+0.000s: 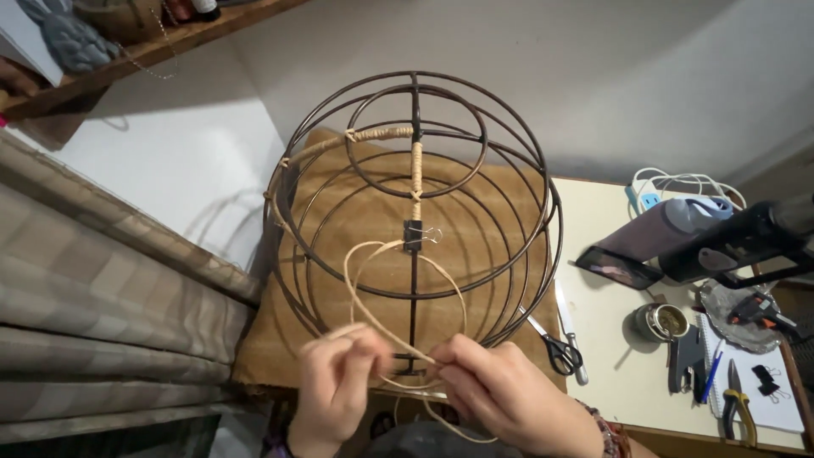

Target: Wrapping and knotting twine around a spherical wire frame to create a decorative object.

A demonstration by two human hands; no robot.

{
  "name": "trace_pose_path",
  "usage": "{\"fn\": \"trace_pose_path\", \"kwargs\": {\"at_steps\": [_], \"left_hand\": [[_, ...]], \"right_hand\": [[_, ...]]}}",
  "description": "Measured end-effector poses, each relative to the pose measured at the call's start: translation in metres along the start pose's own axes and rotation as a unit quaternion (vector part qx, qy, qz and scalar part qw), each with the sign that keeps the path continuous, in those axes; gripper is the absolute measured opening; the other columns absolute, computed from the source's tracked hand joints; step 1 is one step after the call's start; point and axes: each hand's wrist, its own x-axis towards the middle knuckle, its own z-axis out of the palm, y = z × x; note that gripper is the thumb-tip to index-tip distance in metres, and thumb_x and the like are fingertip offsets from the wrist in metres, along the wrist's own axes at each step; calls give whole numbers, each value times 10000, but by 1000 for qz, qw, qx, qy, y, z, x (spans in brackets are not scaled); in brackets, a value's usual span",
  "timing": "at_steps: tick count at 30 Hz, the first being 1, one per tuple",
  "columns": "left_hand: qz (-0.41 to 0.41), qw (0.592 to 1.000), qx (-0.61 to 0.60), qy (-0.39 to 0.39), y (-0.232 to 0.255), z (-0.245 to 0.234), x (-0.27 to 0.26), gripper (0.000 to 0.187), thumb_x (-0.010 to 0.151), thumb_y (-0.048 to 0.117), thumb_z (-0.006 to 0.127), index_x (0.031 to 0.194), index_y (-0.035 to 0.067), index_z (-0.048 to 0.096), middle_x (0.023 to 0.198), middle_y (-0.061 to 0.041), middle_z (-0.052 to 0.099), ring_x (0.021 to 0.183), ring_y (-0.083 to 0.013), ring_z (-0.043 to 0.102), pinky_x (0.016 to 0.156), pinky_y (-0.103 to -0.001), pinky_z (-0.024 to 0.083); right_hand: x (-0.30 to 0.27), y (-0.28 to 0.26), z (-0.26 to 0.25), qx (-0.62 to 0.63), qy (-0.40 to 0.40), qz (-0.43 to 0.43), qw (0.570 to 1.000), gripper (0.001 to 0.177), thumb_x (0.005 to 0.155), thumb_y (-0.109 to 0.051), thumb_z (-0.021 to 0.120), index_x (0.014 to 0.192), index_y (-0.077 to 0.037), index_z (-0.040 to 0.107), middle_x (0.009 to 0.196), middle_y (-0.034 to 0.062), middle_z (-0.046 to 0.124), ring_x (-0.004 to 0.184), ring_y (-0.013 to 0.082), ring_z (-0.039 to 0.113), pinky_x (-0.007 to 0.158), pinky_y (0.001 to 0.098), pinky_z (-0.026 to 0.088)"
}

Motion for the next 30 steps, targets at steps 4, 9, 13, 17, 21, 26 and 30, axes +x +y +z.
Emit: {"fn": "trace_pose_path", "kwargs": {"at_steps": [4, 9, 13, 17, 21, 26, 30], "left_hand": [[-298, 846, -438, -60, -22, 3, 6, 565, 1045, 448, 390, 1094, -25, 696, 1019, -160, 768, 856, -269, 761, 770, -392, 653], [-342, 686, -639, 67, -46, -6, 15, 283, 1081, 237, 465, 1147, -11, 585, 713, 1, 448, 504, -93, 230, 503, -263, 200], [-235, 823, -401, -326, -15, -1, 12, 203, 1046, 252, 520, 1016, 82, 627, 653, 21, 541, 560, -106, 453, 557, -264, 339], [-132, 795, -136, -576, 1, 10, 13, 252, 1075, 305, 473, 1101, 219, 708, 836, 9, 705, 773, -143, 688, 810, -288, 542], [-220, 876, -235, -360, -2, 9, 18, 363, 972, 165, 615, 1324, 76, 607, 1272, -61, 713, 1166, -166, 661, 1054, -287, 475], [-419, 756, -499, -55, -32, 16, 13, 359, 1033, 217, 472, 1181, -77, 614, 1113, -291, 752, 945, -364, 759, 827, -444, 637], [-409, 751, -518, 16, -36, 18, 8, 228, 1032, 168, 545, 939, 19, 691, 940, -244, 763, 826, -297, 697, 779, -396, 593]], "right_hand": [[4, 26, 5, -238, -128, 12, 963, 241, 964, -226, 590, 1202, -237, 632, 821, 62, 748, 656, 292, 721, 578, 428, 545], [-11, 67, 14, -452, -340, 142, 812, 202, 973, -146, 510, 938, -129, 709, 808, 87, 718, 724, 363, 711, 629, 529, 587], [6, 21, -1, -61, -29, -19, 998, 328, 955, -223, 536, 1210, -86, 690, 1065, 64, 748, 970, 216, 719, 876, 337, 538], [21, 14, 5, 389, 11, 140, 911, 467, 1010, -268, 532, 1353, 24, 659, 853, 74, 664, 774, 114, 602, 598, 198, 440], [15, 9, -4, 46, 4, -7, 999, 186, 1015, -188, 548, 1029, -108, 715, 975, 12, 766, 842, 146, 729, 783, 280, 571], [7, 22, -17, -245, -61, -24, 967, 266, 1022, -258, 619, 797, -116, 602, 686, 57, 665, 633, 287, 680, 596, 397, 502], [9, 34, -10, -256, -120, -82, 956, 321, 1004, -247, 636, 711, -134, 571, 701, 5, 645, 659, 246, 648, 775, 354, 486]]}}
